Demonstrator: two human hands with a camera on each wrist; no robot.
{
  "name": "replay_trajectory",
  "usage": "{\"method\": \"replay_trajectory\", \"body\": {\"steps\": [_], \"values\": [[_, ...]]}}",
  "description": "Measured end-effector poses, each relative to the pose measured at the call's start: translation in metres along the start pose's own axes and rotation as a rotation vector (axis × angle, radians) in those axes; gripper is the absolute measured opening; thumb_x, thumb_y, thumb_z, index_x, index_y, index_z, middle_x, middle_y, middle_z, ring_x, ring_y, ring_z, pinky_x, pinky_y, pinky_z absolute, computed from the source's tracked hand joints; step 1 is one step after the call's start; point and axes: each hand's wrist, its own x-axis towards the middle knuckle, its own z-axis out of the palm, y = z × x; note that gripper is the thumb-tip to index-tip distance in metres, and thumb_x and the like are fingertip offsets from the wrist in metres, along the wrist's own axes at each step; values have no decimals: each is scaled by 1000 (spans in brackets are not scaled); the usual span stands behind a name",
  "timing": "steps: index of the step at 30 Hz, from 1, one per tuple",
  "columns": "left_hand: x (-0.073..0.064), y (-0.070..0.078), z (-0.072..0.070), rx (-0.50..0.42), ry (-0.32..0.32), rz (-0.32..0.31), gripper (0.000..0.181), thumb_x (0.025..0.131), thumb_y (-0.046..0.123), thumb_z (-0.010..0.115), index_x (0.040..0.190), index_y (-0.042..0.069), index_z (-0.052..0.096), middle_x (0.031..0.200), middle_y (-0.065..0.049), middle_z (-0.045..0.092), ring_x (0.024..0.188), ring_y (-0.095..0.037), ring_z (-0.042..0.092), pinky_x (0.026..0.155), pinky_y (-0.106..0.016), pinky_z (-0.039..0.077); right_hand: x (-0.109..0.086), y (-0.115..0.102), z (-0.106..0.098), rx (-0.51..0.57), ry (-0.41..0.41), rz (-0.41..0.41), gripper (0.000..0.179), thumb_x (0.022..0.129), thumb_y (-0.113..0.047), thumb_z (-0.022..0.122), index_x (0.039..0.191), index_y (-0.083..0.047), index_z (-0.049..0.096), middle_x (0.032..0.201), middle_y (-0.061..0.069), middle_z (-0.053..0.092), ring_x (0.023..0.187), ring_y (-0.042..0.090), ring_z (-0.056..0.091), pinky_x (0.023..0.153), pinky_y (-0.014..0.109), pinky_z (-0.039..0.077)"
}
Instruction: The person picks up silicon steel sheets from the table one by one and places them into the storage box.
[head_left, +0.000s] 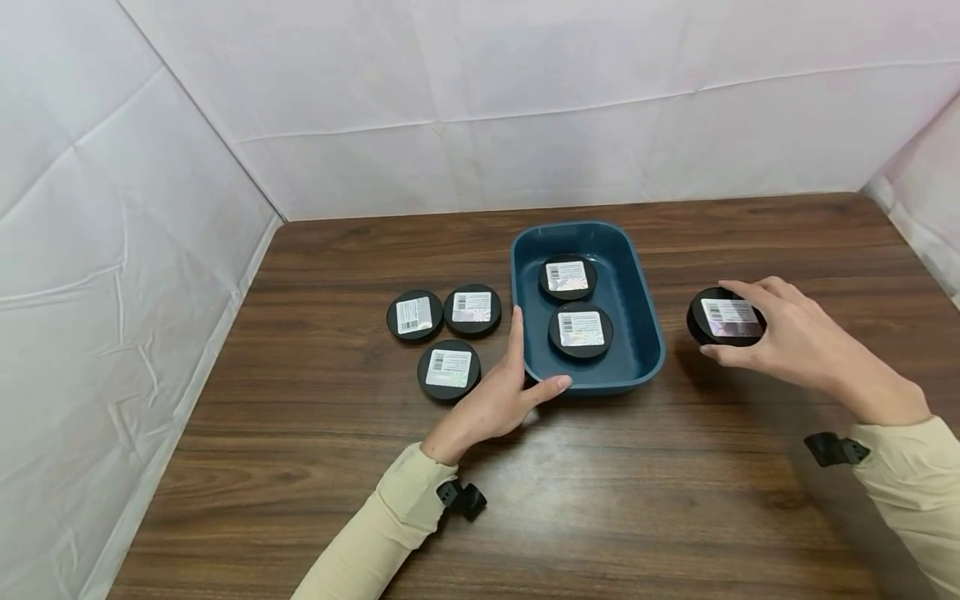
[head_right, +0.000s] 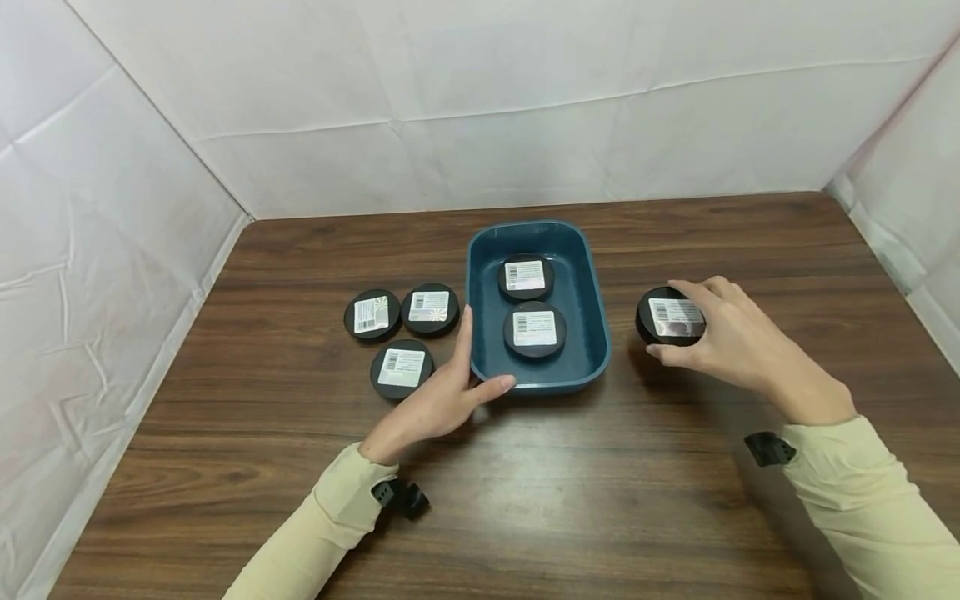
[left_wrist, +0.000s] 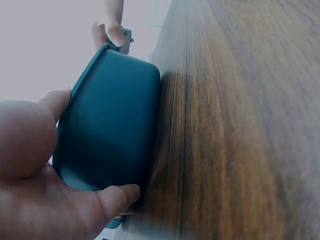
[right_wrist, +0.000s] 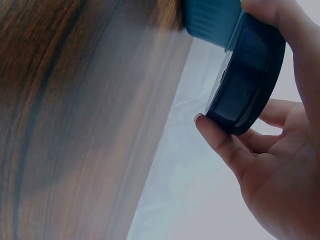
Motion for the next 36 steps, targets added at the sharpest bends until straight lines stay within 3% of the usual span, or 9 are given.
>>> {"method": "replay_trajectory", "body": {"steps": [27,36], "values": [[0,0,1,-1,3,-1,107,99,49,59,153,33,-31,170,1,-7,156,-20,14,125,-44,22,11,-13,1,-5,46,-32,86,73,-42,87,140,-1,51,115,27,54,98,46,57,78,59,47],[1,-1,1,-10,9,14,106,99,47,60,153,32,-31,170,1,-8,156,-18,13,125,-44,22,16,-21,0,-1,26,-2,87,75,-47,85,142,-5,50,118,26,52,100,46,57,80,59,45]]}}
